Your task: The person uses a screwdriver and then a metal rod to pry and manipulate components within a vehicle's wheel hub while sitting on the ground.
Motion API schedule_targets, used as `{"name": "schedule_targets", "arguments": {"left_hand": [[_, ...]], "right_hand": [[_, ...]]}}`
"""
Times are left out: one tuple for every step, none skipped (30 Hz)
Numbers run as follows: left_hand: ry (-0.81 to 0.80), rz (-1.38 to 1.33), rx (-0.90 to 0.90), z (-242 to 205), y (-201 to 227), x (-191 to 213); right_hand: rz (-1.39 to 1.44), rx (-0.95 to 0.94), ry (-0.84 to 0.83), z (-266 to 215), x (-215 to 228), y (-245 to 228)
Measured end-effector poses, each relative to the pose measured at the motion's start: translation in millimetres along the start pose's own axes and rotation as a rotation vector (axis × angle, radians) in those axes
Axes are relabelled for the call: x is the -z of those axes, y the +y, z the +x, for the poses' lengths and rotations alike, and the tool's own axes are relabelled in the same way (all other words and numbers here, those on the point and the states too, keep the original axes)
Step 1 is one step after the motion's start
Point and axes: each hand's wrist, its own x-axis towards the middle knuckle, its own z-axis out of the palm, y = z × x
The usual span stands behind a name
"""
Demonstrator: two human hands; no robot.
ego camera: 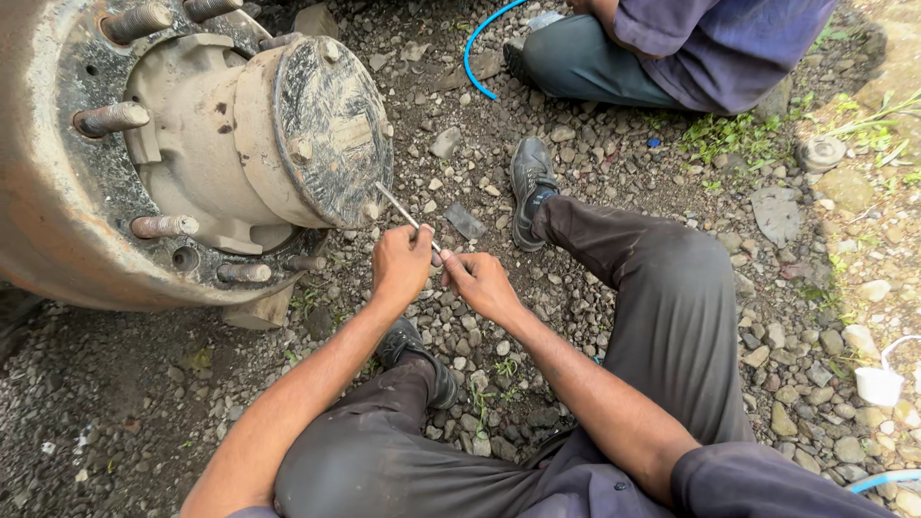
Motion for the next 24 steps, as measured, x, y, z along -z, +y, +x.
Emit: {"name": "schedule_targets", "arguments": {"left_hand": [[-0.015,0.021,0.012,-1,-1,0],[-0.029,0.042,0.024,-1,-1,-1],[-0.033,0.019,0.037,0,-1,1],[-0.036,-0.003,0.05,2,1,1],[-0.043,-0.024,0.065,5,3,0],[0.012,-0.018,-0.027,7,6,-1],[0.071,-0.006,-0.102,7,6,-2],[0.129,0.007,-0.178,7,6,-1],[0.116,-0.038,-0.168,6,4,1],[0.104,-0.084,-0.159,5,2,3],[0.067,-0.152,-0.105,3,1,5],[0.032,-0.223,-0.052,0,2,5],[0.021,-0.275,-0.028,1,6,6],[0.012,-0.326,-0.005,1,11,7],[-0.01,-0.38,0.01,2,16,7],[-0.01,-0.432,0.01,0,18,11],[-0.021,-0.485,0.01,-2,19,13],[-0.03,-0.539,0.01,-3,20,14],[-0.022,-0.568,0.011,-1,21,15],[-0.013,-0.598,0.013,2,23,15],[-0.004,-0.626,0.015,5,23,16],[0.006,-0.621,0.012,7,24,16],[0.017,-0.619,0.012,7,23,15],[0.028,-0.616,0.012,6,22,14]], "right_hand": [[-0.008,-0.023,-0.017,-1,-2,-1],[-0.008,-0.033,-0.029,-1,-3,-3],[-0.007,-0.042,-0.036,-1,-2,-7],[-0.006,-0.05,-0.044,0,0,-11],[0.028,-0.098,-0.068,0,4,-16],[0.062,-0.144,-0.093,0,10,-22],[0.101,-0.196,-0.136,-2,10,-28],[0.123,-0.174,-0.132,-2,14,-34],[0.146,-0.151,-0.155,-4,18,-40],[0.133,-0.146,-0.196,-6,23,-47],[0.111,-0.135,-0.237,-8,30,-54],[0.165,-0.162,-0.293,-10,34,-61],[0.213,-0.184,-0.332,-11,40,-70],[0.25,-0.177,-0.365,-15,45,-79],[0.288,-0.174,-0.383,-19,53,-89],[0.327,-0.171,-0.4,-23,57,-99],[0.349,-0.146,-0.414,-28,61,-108],[0.372,-0.121,-0.427,-32,63,-116],[0.394,-0.095,-0.436,-37,65,-122],[0.404,-0.075,-0.434,-40,66,-128],[0.415,-0.053,-0.431,-43,66,-132],[0.426,-0.031,-0.429,-46,65,-134],[0.43,-0.022,-0.409,-49,63,-134],[0.433,-0.013,-0.39,-52,60,-134]]}}
